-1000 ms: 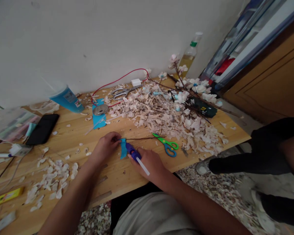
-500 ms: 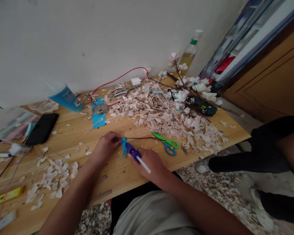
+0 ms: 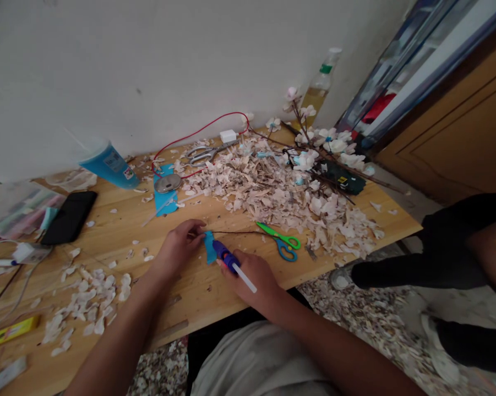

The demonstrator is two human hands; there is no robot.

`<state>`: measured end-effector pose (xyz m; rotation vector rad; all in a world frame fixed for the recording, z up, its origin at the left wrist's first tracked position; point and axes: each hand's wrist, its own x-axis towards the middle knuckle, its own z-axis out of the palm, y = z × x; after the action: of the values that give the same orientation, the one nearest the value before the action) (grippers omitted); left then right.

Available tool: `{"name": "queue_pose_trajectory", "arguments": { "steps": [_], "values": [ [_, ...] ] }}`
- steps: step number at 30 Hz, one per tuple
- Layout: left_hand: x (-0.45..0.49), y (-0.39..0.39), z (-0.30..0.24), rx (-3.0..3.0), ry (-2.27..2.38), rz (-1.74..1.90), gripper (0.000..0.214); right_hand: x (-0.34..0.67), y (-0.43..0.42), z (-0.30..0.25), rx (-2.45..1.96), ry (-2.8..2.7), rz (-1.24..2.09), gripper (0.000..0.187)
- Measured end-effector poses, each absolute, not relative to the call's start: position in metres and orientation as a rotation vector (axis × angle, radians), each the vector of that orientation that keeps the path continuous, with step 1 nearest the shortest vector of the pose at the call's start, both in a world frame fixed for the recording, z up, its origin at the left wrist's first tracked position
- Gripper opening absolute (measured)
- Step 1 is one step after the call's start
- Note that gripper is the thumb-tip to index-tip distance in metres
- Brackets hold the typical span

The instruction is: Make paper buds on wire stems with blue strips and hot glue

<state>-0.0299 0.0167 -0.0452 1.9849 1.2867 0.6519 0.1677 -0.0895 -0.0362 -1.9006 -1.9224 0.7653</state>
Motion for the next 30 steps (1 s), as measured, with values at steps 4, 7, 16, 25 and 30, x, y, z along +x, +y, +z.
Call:
{"name": "queue_pose_trajectory", "arguments": {
  "steps": [4,7,16,25,30],
  "values": [
    [-0.030,0.017,-0.048,2.011,1.263,0.692,0.027,0.168,-0.090,-0.034,-1.880,-1.913,0.755,0.030],
    [-0.030,0.018,-0.050,2.092,1.218,0.709,0.029,0.168,-0.089,-0.034,-1.855,-1.891,0.785,0.029],
    [-0.033,0.021,-0.050,2.139,1.227,0.662,0.023,0.168,-0.089,-0.033,-1.886,-1.907,0.791,0.030],
    [-0.034,0.021,-0.044,2.128,1.272,0.528,0.010,0.166,-0.089,-0.030,-1.900,-1.958,0.775,0.029],
    [-0.033,0.020,-0.045,2.083,1.276,0.516,0.006,0.166,-0.088,-0.032,-1.926,-1.965,0.763,0.032]
  ]
}}
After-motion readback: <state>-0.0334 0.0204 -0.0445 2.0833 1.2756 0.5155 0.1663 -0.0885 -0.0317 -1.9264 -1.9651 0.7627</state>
